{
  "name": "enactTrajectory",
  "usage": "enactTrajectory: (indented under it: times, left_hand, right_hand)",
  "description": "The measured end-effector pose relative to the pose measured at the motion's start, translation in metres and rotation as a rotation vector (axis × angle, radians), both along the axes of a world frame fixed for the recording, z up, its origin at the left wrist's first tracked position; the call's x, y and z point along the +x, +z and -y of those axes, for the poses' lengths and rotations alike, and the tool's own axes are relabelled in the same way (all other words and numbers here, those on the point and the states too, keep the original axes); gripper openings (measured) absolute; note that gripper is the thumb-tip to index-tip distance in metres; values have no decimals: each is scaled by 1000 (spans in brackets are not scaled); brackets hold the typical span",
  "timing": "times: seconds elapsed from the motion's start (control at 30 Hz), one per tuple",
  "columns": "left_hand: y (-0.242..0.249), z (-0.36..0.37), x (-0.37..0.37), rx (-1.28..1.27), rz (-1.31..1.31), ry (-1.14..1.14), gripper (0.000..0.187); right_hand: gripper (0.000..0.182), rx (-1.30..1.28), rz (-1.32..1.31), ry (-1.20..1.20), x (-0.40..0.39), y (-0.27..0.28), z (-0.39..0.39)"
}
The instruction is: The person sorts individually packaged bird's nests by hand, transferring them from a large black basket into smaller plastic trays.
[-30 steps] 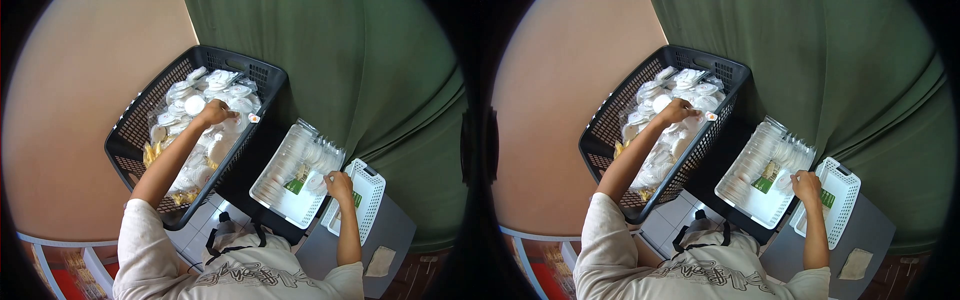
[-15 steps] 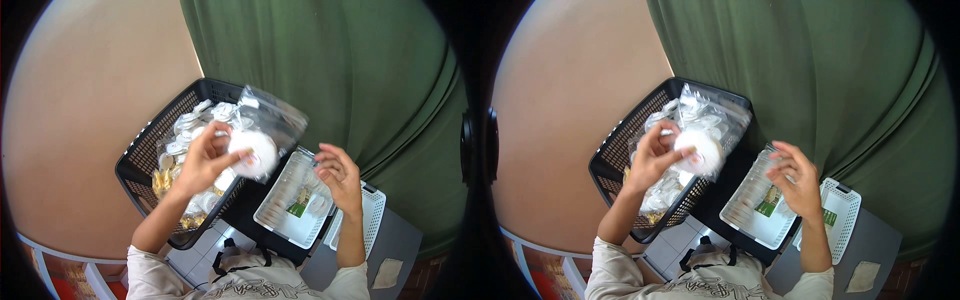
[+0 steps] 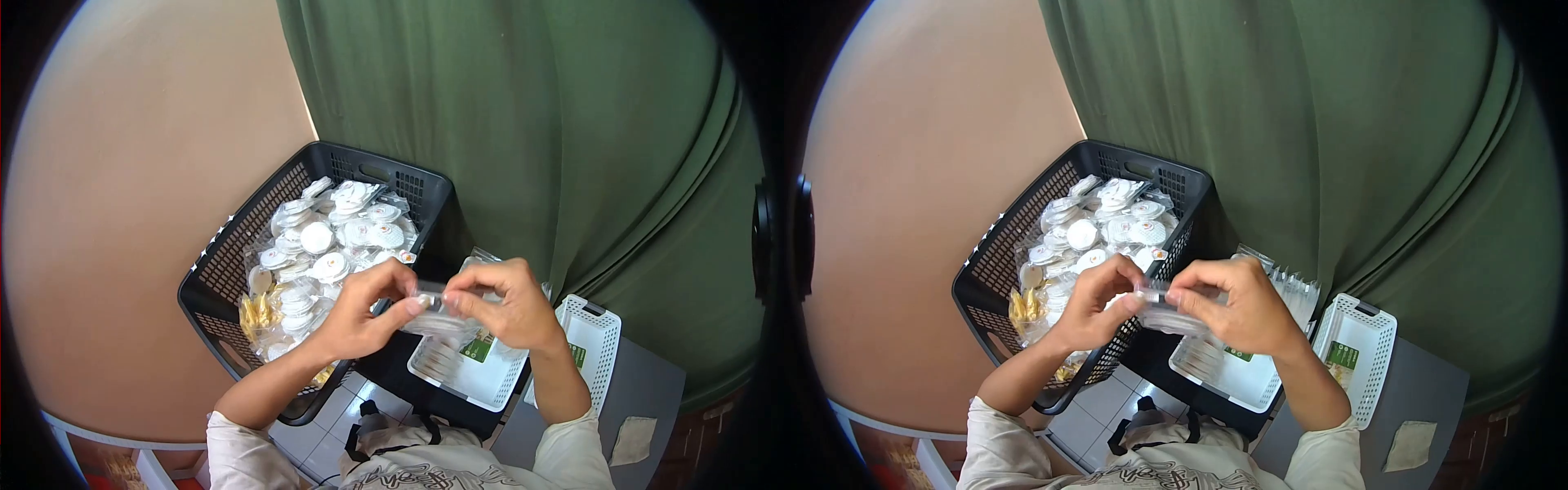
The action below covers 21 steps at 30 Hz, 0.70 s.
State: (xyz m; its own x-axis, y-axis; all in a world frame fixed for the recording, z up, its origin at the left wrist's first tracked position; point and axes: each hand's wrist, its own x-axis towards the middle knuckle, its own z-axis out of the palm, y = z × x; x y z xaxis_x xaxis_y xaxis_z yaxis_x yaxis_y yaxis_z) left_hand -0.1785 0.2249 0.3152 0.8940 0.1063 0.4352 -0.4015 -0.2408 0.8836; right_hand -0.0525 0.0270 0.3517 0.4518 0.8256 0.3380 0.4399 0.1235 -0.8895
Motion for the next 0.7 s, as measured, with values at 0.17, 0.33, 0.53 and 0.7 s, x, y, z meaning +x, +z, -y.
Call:
enactTrajectory:
  times: [0.17, 0.33, 0.53, 0.7]
  left_hand:
    - [3, 8, -1, 310, 128, -44, 14]
    - [1, 15, -9, 234, 7, -206, 24]
    - [8, 22, -10, 225, -30, -412, 32]
    - [-2, 30, -16, 159, 49, -753, 36]
  right_hand:
    - [11, -35, 267, 77, -10, -8, 4]
    - [9, -89, 238, 212, -15, -3, 10]
    - [6, -43, 377, 219, -26, -9, 19]
    - [14, -55, 546, 386, -42, -10, 40]
